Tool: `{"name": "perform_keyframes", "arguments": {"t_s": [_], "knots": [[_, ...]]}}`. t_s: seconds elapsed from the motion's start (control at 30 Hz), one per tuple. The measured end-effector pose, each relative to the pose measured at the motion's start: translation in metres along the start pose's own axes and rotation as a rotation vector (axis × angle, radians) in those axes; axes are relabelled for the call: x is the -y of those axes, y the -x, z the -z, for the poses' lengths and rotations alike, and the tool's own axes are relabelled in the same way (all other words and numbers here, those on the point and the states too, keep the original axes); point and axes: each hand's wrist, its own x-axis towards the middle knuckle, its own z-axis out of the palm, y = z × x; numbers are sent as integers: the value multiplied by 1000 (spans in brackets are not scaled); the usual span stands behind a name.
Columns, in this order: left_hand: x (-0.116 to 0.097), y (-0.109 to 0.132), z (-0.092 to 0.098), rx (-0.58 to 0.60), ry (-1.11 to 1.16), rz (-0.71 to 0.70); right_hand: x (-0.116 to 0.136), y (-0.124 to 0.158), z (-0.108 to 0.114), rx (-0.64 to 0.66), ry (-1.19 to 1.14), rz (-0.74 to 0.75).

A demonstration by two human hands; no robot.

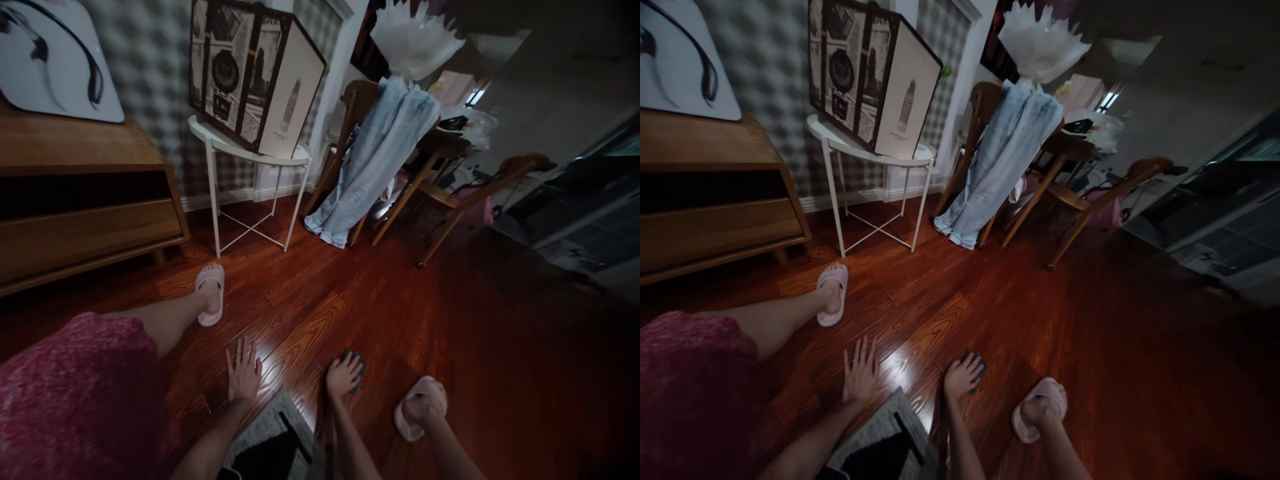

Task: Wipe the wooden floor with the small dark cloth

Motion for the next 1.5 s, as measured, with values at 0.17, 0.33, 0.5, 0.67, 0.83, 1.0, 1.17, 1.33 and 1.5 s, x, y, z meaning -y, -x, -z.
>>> {"name": "perform_keyframes", "arguments": {"t_s": [0.17,0.33,0.5,0.67,0.83,1.0,1.17,1.33,1.5], "knots": [[-5,-1,5,-39,-57,8,67,59,-6,229,-71,405],[-2,-1,-2,-42,-17,0,82,60,-3,389,-191,804],[2,0,-8,2,18,-51,19,-26,0,316,-108,591],[1,-1,-5,7,26,-15,-53,-63,9,150,-74,207],[-1,0,1,-19,4,9,-29,-22,5,18,-67,14],[-5,0,5,-31,-30,8,47,49,-6,186,-100,292],[-4,-1,0,-50,-21,14,90,85,0,352,-241,766],[2,1,-4,15,-18,-70,56,11,8,379,-214,886],[4,2,-2,44,4,-80,-41,-65,13,204,-74,323]]}}
